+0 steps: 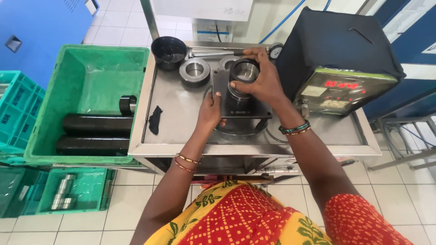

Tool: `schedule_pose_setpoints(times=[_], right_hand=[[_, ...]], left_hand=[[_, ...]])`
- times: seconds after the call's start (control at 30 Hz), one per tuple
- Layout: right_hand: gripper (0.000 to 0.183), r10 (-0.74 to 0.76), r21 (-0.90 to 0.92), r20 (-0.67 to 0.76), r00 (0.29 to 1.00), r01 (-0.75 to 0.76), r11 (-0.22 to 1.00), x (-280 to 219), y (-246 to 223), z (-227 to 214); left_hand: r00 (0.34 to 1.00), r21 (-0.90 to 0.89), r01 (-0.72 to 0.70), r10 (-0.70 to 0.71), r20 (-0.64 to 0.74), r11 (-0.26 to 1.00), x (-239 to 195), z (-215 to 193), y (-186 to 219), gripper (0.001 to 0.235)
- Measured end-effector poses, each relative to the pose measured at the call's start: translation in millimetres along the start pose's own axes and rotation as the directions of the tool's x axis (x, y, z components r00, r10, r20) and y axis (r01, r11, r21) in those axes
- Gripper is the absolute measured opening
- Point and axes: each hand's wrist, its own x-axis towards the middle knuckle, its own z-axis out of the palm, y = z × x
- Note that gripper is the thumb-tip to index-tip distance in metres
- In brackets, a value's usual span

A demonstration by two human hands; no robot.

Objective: Operating a CNC lathe, cleaning machined components using water and compressed air, and inspecting parts on a measurement station.

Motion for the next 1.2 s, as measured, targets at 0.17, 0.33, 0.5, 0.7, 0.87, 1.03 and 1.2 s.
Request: schedule_pose_setpoints(times=[0.17,0.33,0.5,0.7,0.87,1.03,1.2], right_hand=[[0.077,0.031,-0.091,-0.103,0.994,-0.04,0.995,-5.3,-6.1,9.3],[0.074,0.103,-0.156,-0.217,0.971,-0.138,0.978,-8.8,-20.6,18.6],[0.073,0.08,-0.158,-0.159,0.984,-0.105,0.982,-7.2,-25.3,12.3],[0.069,-0.016,-0.081,-0.103,0.995,0.008,0.997,-3.4,-4.5,3.2],[0.067,0.01,-0.02,-0.122,0.993,-0.012,1.0,-2.8,-3.1,5.6],[0.067,0.003,-0.001,-0.121,0.993,-0.003,1.0,-1.6,0.2,4.5],[0.077,0.01,0.015,-0.057,0.998,-0.009,1.0,-0.2,-3.6,0.2]], left_hand=[[1.0,-0.014,0.014,-0.014,-0.018,1.0,0.5,1.4,-1.2,0.037],[0.999,0.01,0.02,-0.019,-0.049,1.0,2.7,-2.6,-5.8,0.038],[0.998,-0.001,0.007,-0.007,-0.069,1.0,-3.8,-3.0,1.7,0.038],[0.995,-0.053,0.005,-0.01,-0.097,0.999,-4.7,12.4,-2.2,0.037],[0.994,-0.023,0.017,-0.019,-0.103,1.0,-9.4,12.1,6.3,0.037],[0.995,-0.021,0.008,-0.01,-0.097,1.0,-9.0,11.5,8.0,0.036],[0.999,0.116,0.01,-0.004,-0.054,0.993,-11.4,2.8,16.3,0.039]])
